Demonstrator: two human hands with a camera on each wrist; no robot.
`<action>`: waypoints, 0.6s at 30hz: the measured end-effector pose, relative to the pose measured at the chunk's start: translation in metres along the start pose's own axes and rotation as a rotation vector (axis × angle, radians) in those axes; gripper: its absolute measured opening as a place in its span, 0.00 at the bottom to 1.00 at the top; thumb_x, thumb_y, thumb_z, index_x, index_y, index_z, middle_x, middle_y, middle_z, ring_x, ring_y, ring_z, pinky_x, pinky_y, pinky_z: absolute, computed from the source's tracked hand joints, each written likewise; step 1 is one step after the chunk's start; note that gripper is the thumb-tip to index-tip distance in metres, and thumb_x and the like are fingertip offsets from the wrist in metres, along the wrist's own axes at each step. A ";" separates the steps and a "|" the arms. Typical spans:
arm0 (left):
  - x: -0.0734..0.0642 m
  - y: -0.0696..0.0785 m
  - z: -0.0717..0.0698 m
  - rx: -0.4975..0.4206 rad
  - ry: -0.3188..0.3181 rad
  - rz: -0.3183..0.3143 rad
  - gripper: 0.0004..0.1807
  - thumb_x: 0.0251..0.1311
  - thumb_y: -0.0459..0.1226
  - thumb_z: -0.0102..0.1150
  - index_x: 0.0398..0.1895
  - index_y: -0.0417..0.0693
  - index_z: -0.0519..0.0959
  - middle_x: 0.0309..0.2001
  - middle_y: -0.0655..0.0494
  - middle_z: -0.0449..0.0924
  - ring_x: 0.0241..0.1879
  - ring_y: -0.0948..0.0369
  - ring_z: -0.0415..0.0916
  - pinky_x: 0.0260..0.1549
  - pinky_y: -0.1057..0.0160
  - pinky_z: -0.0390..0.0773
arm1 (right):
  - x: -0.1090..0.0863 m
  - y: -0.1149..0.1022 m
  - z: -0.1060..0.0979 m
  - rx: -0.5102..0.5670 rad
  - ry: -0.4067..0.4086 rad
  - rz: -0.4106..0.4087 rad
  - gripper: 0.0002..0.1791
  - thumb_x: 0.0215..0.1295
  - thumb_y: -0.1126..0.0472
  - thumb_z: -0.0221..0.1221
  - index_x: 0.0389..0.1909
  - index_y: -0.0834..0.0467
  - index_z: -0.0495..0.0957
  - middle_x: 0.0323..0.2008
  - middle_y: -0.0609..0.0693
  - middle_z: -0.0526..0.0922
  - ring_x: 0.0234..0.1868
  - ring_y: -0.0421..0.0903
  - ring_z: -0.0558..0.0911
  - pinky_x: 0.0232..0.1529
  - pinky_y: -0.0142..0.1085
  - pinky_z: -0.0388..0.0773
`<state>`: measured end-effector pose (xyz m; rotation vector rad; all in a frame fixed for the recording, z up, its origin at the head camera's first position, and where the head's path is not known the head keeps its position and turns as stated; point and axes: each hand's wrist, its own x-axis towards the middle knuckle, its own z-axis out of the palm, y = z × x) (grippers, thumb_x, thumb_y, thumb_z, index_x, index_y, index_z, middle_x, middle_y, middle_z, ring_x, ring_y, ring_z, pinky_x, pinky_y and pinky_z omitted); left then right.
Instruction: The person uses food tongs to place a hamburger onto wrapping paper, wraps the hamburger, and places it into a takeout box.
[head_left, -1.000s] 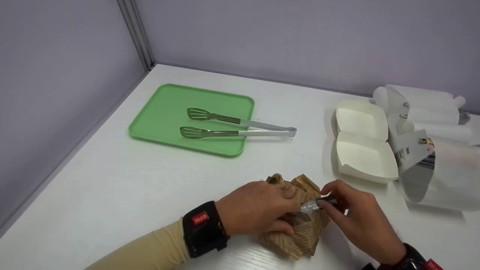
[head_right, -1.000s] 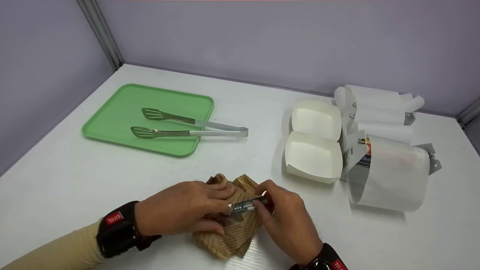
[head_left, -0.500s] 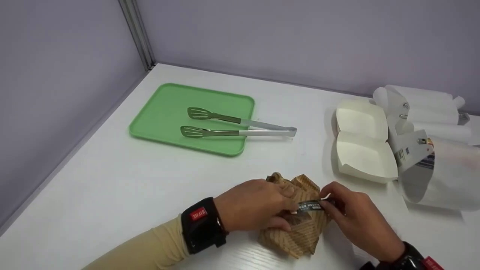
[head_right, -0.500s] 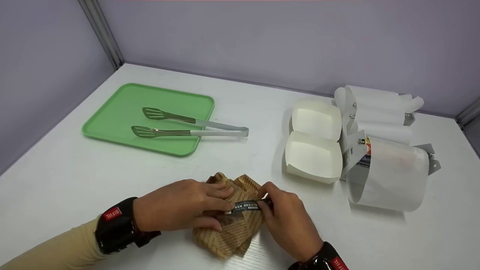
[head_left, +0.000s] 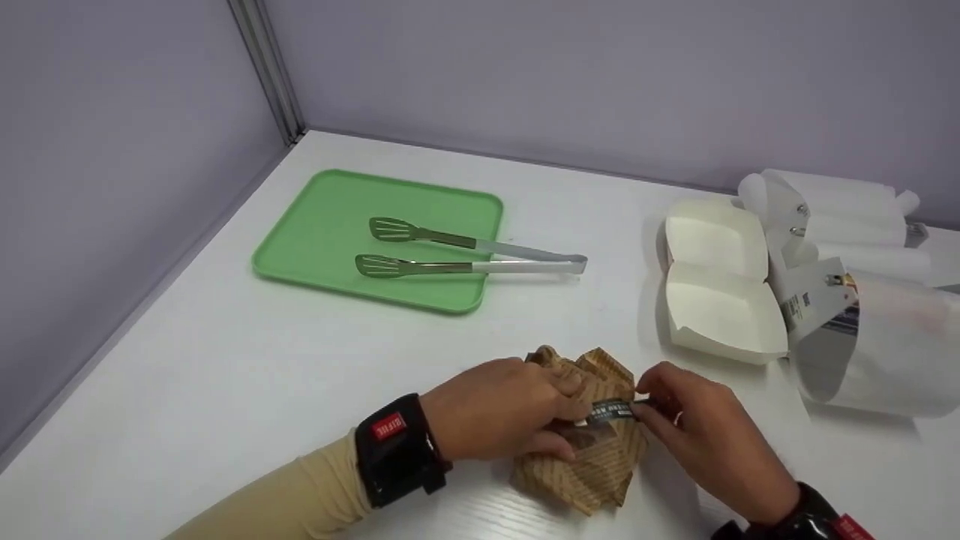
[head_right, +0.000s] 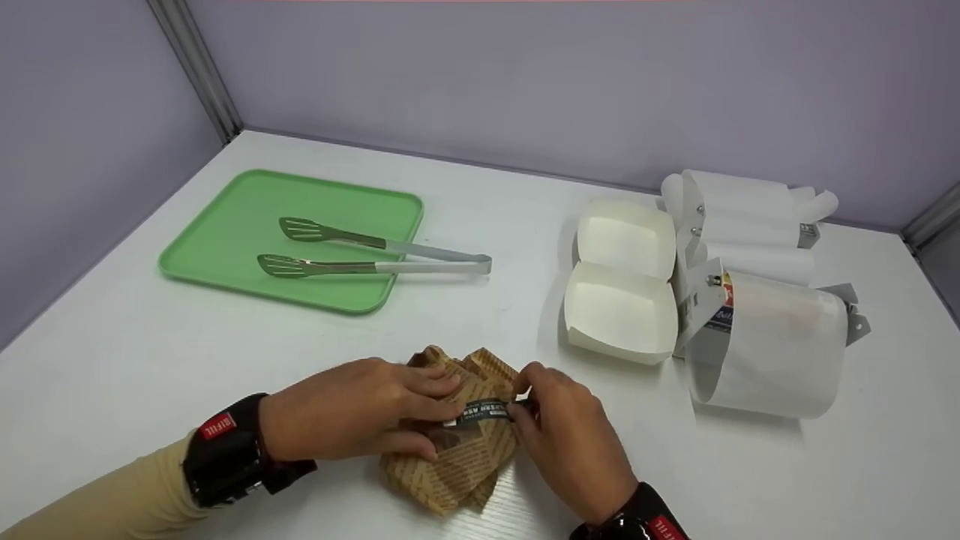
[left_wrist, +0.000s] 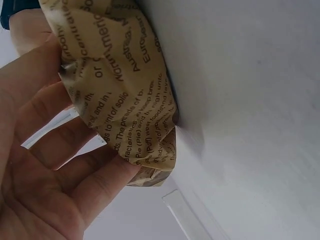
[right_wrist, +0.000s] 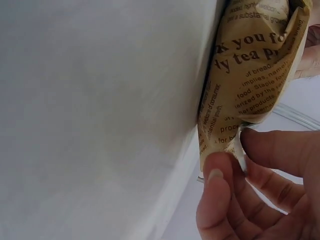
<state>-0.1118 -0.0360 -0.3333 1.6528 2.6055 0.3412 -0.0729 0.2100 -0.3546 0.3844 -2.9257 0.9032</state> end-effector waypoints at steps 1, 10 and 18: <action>0.000 -0.001 0.000 -0.012 0.003 0.001 0.16 0.62 0.54 0.63 0.41 0.54 0.84 0.61 0.57 0.82 0.47 0.67 0.85 0.46 0.69 0.83 | 0.000 0.000 0.001 -0.021 0.029 -0.009 0.11 0.59 0.67 0.70 0.37 0.53 0.78 0.30 0.41 0.80 0.28 0.33 0.75 0.27 0.29 0.72; -0.002 -0.002 -0.001 -0.009 -0.011 -0.002 0.18 0.64 0.55 0.62 0.48 0.56 0.85 0.62 0.55 0.82 0.51 0.66 0.84 0.48 0.67 0.83 | -0.004 -0.007 0.003 -0.090 0.138 -0.059 0.13 0.57 0.71 0.70 0.32 0.50 0.80 0.28 0.39 0.76 0.28 0.33 0.71 0.26 0.28 0.70; -0.001 -0.002 -0.001 0.012 -0.016 0.017 0.17 0.64 0.54 0.62 0.47 0.55 0.85 0.58 0.59 0.84 0.44 0.68 0.84 0.43 0.69 0.83 | -0.010 -0.017 0.004 -0.213 0.064 0.041 0.13 0.59 0.71 0.66 0.39 0.51 0.85 0.29 0.42 0.82 0.29 0.36 0.73 0.29 0.31 0.70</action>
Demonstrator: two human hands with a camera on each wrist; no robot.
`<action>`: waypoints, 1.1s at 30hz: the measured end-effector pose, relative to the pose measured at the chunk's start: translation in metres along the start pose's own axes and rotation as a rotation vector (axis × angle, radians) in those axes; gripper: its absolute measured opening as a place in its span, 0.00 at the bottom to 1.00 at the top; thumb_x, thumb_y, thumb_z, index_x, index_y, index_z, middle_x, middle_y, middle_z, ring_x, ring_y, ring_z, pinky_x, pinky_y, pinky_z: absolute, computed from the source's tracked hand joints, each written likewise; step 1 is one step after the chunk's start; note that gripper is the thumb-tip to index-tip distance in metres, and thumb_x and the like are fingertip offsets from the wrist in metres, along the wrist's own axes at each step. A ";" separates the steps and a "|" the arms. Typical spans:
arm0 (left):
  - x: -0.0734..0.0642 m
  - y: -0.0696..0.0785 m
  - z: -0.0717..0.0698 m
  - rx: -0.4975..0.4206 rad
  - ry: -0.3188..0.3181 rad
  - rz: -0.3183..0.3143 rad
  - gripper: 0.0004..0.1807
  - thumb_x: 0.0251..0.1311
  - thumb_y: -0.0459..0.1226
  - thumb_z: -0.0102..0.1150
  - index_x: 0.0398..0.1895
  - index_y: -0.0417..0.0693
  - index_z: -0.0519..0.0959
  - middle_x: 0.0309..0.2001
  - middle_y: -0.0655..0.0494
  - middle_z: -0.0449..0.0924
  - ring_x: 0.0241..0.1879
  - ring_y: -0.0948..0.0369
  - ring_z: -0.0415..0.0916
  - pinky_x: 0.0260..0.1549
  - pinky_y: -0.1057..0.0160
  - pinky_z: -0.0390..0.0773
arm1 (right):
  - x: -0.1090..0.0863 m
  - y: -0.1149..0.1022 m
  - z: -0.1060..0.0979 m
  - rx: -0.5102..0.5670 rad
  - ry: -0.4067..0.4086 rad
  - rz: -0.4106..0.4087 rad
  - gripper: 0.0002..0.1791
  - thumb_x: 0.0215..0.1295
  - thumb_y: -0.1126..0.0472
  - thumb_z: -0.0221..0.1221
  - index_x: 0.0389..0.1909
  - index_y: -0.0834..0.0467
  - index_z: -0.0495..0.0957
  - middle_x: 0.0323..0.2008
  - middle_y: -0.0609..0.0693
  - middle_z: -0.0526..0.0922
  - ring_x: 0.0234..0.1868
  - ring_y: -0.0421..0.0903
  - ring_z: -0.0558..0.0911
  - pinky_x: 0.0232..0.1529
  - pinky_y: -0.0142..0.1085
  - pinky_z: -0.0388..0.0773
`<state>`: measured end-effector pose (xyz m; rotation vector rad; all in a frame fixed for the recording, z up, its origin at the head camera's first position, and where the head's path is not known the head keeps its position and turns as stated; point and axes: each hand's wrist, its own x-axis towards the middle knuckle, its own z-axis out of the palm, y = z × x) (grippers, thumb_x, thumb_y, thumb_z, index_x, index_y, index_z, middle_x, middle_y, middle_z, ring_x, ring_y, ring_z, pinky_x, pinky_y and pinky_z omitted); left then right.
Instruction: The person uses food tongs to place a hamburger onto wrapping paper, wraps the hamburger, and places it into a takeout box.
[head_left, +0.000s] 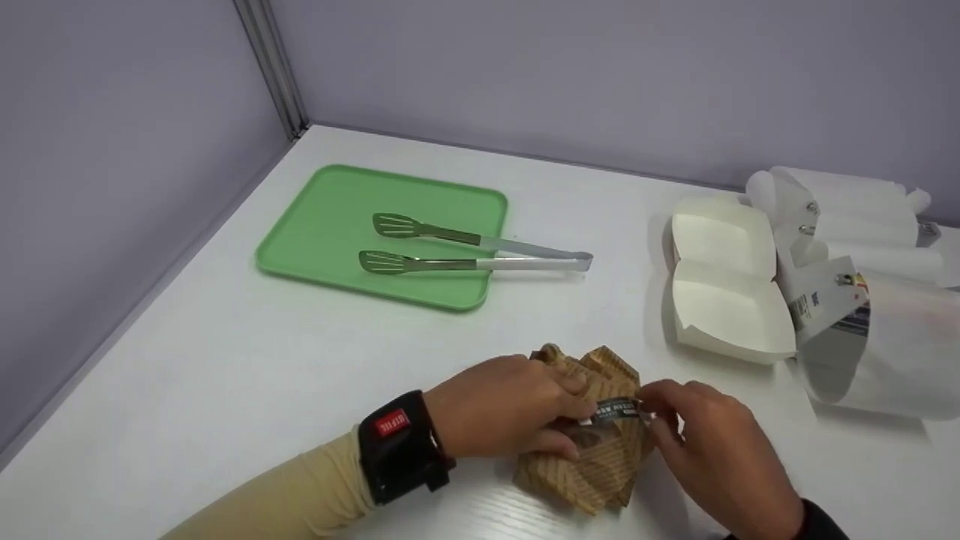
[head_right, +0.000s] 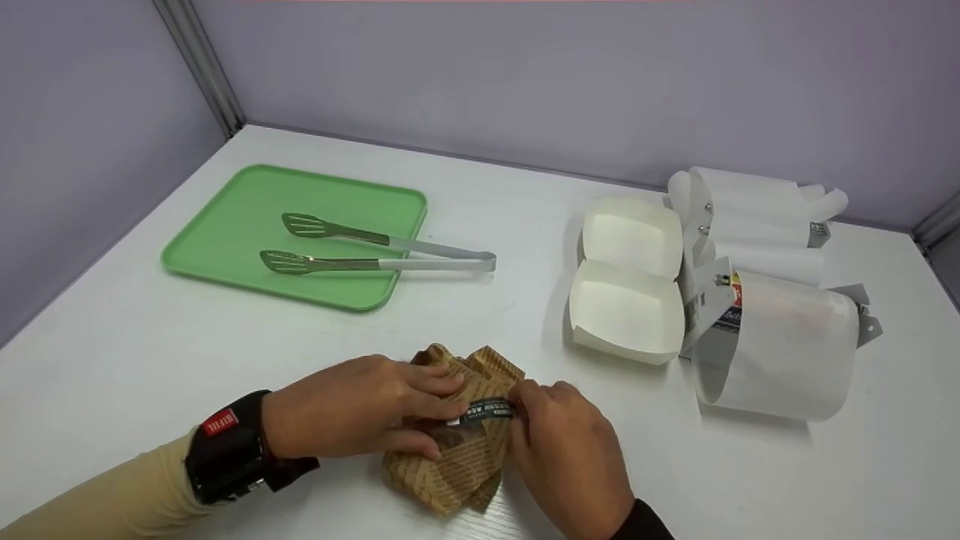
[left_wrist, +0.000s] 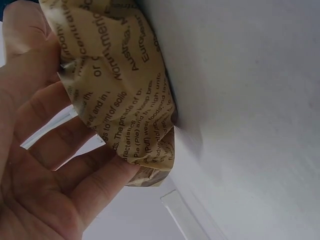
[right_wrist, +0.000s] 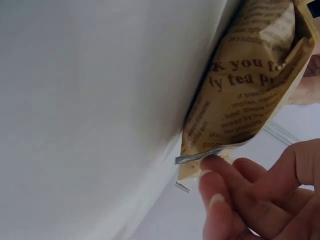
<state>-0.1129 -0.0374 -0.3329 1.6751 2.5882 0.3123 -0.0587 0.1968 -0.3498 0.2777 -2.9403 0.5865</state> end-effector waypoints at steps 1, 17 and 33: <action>0.000 0.000 0.000 0.002 0.001 0.001 0.17 0.64 0.54 0.62 0.46 0.55 0.84 0.58 0.59 0.84 0.44 0.68 0.84 0.43 0.69 0.83 | -0.001 0.000 0.000 -0.001 -0.014 0.007 0.13 0.60 0.71 0.65 0.41 0.51 0.85 0.29 0.42 0.84 0.29 0.36 0.74 0.29 0.31 0.69; -0.001 -0.004 0.000 -0.094 -0.059 -0.099 0.38 0.63 0.58 0.59 0.73 0.51 0.69 0.70 0.48 0.72 0.67 0.58 0.75 0.63 0.61 0.76 | 0.007 0.018 -0.002 0.773 -0.262 0.270 0.13 0.71 0.73 0.47 0.53 0.67 0.70 0.49 0.58 0.84 0.45 0.41 0.85 0.45 0.33 0.83; 0.000 -0.003 0.002 -0.094 -0.047 -0.086 0.40 0.62 0.57 0.60 0.75 0.52 0.66 0.70 0.52 0.74 0.67 0.59 0.75 0.63 0.61 0.77 | 0.011 0.029 0.002 1.055 -0.384 0.382 0.12 0.76 0.62 0.51 0.54 0.62 0.65 0.47 0.50 0.84 0.47 0.41 0.85 0.50 0.35 0.82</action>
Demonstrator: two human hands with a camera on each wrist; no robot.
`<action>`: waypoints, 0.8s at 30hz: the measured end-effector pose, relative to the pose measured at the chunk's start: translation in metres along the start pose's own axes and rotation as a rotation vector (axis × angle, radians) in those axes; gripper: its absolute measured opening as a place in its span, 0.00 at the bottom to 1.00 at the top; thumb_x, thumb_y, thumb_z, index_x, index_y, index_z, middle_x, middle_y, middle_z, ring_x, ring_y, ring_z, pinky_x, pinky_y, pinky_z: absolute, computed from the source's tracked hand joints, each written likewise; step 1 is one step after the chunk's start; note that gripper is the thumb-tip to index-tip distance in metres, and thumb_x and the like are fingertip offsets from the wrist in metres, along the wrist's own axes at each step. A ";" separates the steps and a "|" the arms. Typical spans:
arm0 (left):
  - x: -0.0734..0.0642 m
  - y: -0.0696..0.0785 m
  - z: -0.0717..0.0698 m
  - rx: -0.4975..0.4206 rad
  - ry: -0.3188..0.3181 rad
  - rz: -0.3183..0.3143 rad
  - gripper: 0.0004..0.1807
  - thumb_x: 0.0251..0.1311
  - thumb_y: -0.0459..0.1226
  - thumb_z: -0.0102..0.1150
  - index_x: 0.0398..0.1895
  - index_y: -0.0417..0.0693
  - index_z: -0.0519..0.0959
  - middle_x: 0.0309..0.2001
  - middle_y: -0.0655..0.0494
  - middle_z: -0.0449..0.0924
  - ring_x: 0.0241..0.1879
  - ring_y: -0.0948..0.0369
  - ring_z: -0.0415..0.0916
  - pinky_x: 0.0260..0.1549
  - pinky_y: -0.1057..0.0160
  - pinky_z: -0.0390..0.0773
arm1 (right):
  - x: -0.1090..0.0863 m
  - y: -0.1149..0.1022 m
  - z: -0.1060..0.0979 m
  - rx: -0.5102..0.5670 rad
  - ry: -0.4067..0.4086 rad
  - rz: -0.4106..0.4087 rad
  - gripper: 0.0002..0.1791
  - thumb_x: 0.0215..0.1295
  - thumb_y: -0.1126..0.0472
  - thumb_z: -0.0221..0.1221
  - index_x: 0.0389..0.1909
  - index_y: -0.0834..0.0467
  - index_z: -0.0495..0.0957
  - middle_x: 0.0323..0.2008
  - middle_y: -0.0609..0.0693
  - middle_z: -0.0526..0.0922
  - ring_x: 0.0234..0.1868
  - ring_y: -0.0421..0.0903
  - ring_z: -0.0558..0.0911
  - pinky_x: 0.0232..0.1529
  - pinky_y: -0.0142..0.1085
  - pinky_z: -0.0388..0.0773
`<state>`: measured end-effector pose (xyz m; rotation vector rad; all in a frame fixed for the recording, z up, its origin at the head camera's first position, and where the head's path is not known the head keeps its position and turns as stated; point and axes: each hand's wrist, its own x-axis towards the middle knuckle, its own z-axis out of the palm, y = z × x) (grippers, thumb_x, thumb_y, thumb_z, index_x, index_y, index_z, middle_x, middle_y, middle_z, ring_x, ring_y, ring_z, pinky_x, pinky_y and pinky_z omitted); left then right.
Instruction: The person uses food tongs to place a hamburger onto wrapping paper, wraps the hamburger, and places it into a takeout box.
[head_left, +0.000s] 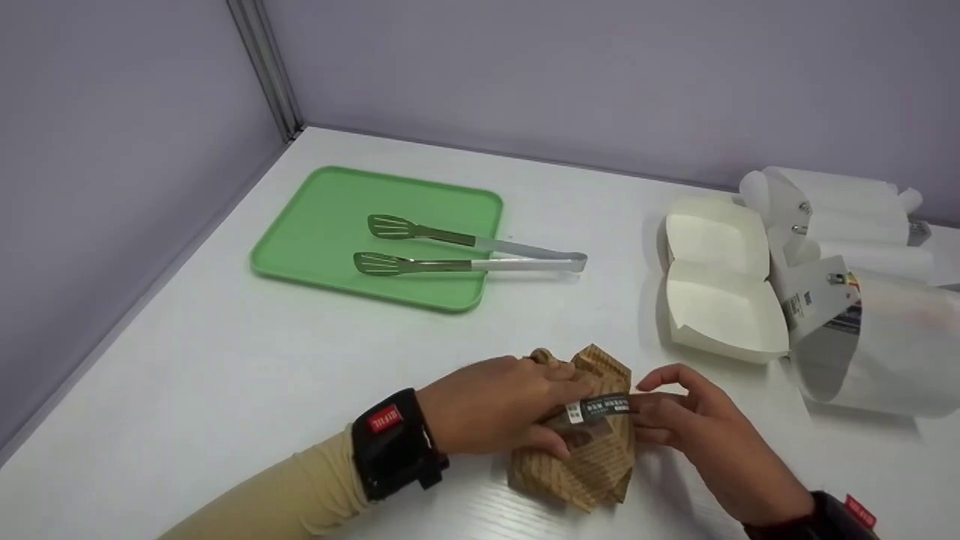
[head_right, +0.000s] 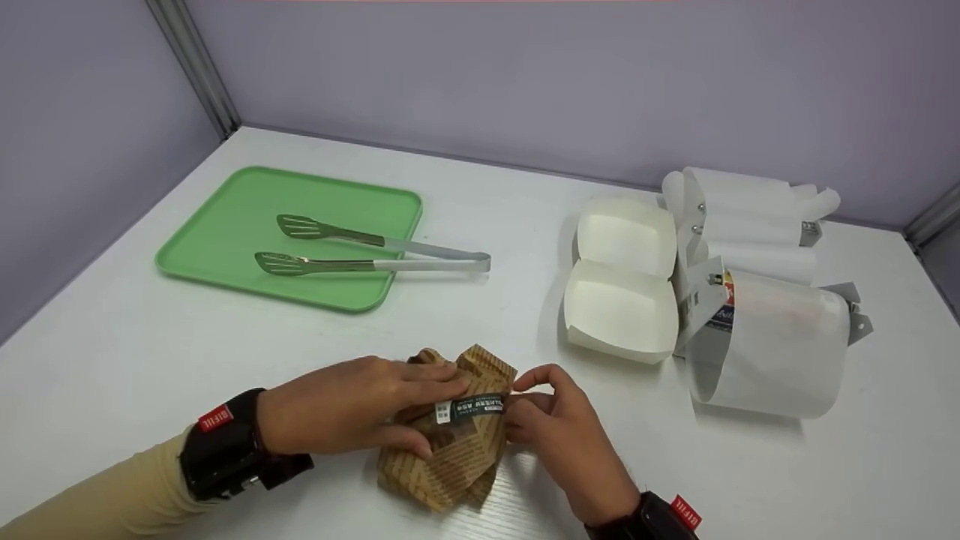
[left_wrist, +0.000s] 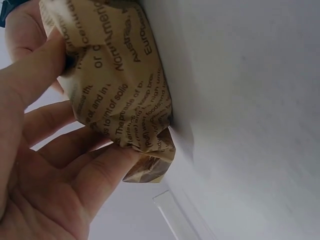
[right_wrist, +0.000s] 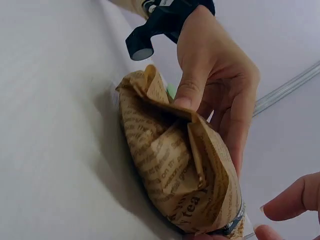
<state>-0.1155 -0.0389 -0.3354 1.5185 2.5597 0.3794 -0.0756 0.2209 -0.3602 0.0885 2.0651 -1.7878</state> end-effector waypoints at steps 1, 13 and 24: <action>0.000 0.000 0.000 0.003 0.011 0.007 0.40 0.62 0.57 0.60 0.75 0.52 0.67 0.70 0.53 0.74 0.66 0.59 0.75 0.62 0.61 0.77 | 0.000 0.000 0.000 0.019 -0.002 0.013 0.13 0.75 0.62 0.52 0.54 0.61 0.64 0.46 0.49 0.84 0.46 0.40 0.85 0.49 0.35 0.82; -0.002 0.002 0.002 0.145 0.100 0.119 0.29 0.63 0.55 0.62 0.67 0.60 0.77 0.59 0.55 0.78 0.54 0.64 0.80 0.51 0.67 0.82 | 0.002 0.001 0.005 -0.051 -0.024 0.015 0.27 0.72 0.60 0.59 0.63 0.62 0.56 0.45 0.50 0.85 0.41 0.41 0.84 0.43 0.35 0.81; -0.005 0.021 -0.001 0.646 0.205 0.158 0.09 0.67 0.48 0.61 0.39 0.60 0.89 0.43 0.69 0.86 0.40 0.70 0.80 0.32 0.72 0.82 | -0.006 -0.013 -0.008 -0.579 0.223 -0.282 0.14 0.72 0.59 0.61 0.52 0.61 0.74 0.43 0.51 0.88 0.38 0.38 0.85 0.37 0.31 0.80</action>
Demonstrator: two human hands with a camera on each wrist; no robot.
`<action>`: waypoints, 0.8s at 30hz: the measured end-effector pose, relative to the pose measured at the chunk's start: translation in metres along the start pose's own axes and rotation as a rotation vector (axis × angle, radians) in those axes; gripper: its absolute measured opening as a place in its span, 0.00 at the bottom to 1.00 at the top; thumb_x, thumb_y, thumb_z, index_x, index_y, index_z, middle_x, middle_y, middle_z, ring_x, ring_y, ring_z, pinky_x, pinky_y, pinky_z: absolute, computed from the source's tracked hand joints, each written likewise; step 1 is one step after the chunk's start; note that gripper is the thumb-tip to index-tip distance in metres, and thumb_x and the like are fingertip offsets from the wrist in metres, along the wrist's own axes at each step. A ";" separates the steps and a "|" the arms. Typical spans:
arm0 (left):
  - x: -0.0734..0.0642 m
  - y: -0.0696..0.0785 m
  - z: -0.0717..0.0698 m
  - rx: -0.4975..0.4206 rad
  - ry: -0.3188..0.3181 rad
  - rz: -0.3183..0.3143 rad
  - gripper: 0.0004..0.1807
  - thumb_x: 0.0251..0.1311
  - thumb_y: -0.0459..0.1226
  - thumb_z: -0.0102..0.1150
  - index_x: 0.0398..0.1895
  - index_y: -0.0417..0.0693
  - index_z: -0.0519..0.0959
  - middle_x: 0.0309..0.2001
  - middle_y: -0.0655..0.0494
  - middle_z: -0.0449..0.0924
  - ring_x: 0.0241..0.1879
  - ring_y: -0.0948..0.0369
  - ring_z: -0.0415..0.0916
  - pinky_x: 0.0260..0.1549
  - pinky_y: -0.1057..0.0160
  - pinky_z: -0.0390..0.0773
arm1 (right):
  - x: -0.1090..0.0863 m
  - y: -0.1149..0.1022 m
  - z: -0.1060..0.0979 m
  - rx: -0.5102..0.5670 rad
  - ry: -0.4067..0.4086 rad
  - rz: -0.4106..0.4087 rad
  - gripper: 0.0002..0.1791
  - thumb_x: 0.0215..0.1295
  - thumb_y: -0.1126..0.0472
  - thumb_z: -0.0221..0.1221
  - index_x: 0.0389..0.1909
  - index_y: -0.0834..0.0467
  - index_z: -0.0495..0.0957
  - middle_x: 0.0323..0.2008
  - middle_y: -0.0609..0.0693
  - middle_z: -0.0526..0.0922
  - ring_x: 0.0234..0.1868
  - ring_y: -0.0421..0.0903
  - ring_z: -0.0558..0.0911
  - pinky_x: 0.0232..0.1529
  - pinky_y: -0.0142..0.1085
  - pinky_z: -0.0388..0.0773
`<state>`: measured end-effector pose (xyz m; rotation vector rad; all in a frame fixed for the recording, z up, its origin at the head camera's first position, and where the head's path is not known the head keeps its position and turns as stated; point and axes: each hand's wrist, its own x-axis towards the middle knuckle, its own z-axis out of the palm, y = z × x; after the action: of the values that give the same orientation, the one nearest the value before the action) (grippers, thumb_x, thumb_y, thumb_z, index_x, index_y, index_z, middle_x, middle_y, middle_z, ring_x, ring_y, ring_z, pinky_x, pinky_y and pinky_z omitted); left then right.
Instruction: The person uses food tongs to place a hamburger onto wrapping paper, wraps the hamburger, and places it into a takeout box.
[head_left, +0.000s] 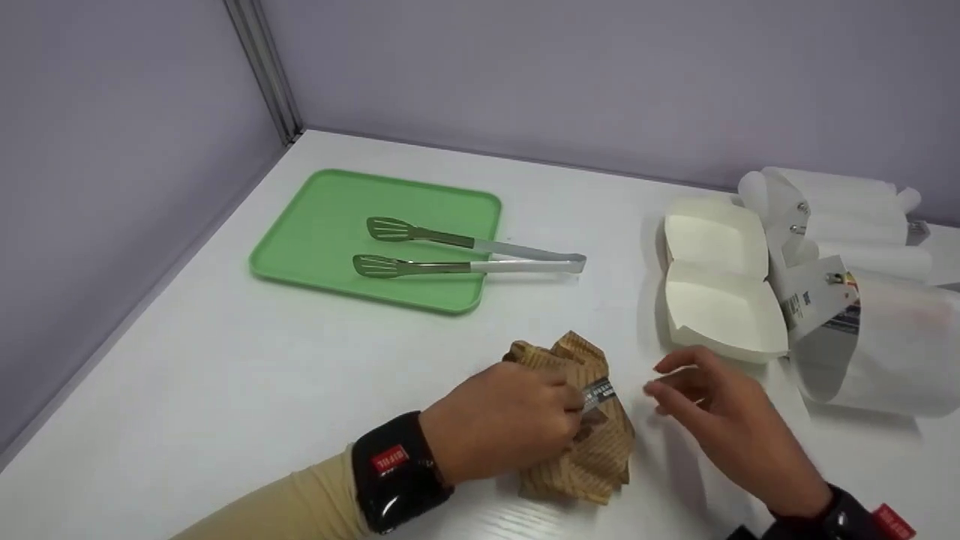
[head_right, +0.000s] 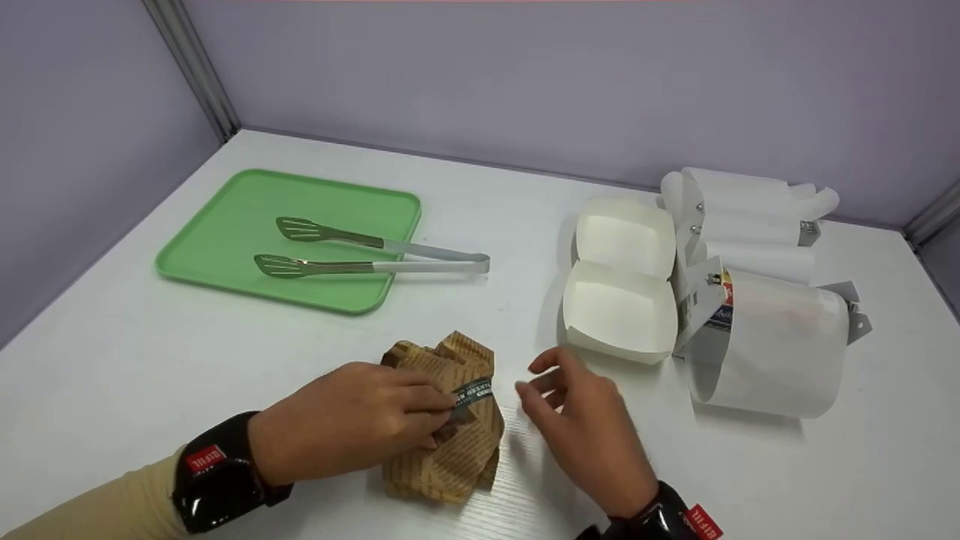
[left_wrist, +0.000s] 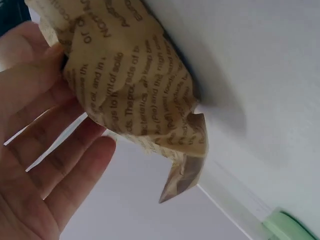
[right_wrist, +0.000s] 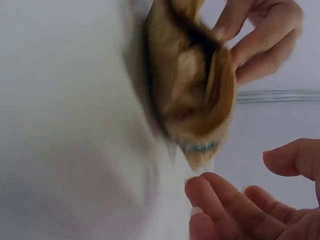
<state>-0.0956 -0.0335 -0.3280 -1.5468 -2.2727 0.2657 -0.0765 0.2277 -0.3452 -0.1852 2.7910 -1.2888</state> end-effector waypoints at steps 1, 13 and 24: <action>0.000 0.001 -0.001 0.004 0.001 0.000 0.08 0.68 0.46 0.62 0.37 0.60 0.89 0.41 0.69 0.86 0.37 0.71 0.79 0.30 0.72 0.81 | -0.001 0.000 -0.002 -0.110 0.078 -0.046 0.13 0.70 0.59 0.63 0.51 0.59 0.76 0.43 0.51 0.88 0.37 0.39 0.85 0.36 0.30 0.79; -0.001 -0.002 -0.003 -0.049 0.030 -0.017 0.04 0.64 0.43 0.65 0.35 0.63 0.89 0.34 0.68 0.85 0.31 0.71 0.77 0.25 0.72 0.78 | 0.005 0.024 -0.013 -0.626 0.453 -0.347 0.21 0.51 0.73 0.71 0.48 0.63 0.81 0.43 0.57 0.84 0.37 0.55 0.83 0.30 0.50 0.79; 0.001 -0.011 0.005 -0.162 0.195 -0.156 0.07 0.69 0.43 0.60 0.41 0.56 0.87 0.40 0.64 0.88 0.39 0.68 0.84 0.36 0.69 0.84 | 0.005 0.026 -0.018 -0.668 0.434 -0.322 0.15 0.48 0.75 0.71 0.38 0.60 0.84 0.32 0.52 0.84 0.28 0.49 0.80 0.23 0.42 0.74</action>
<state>-0.1073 -0.0367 -0.3288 -1.3917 -2.2887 -0.1098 -0.0856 0.2572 -0.3533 -0.4441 3.5924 -0.3922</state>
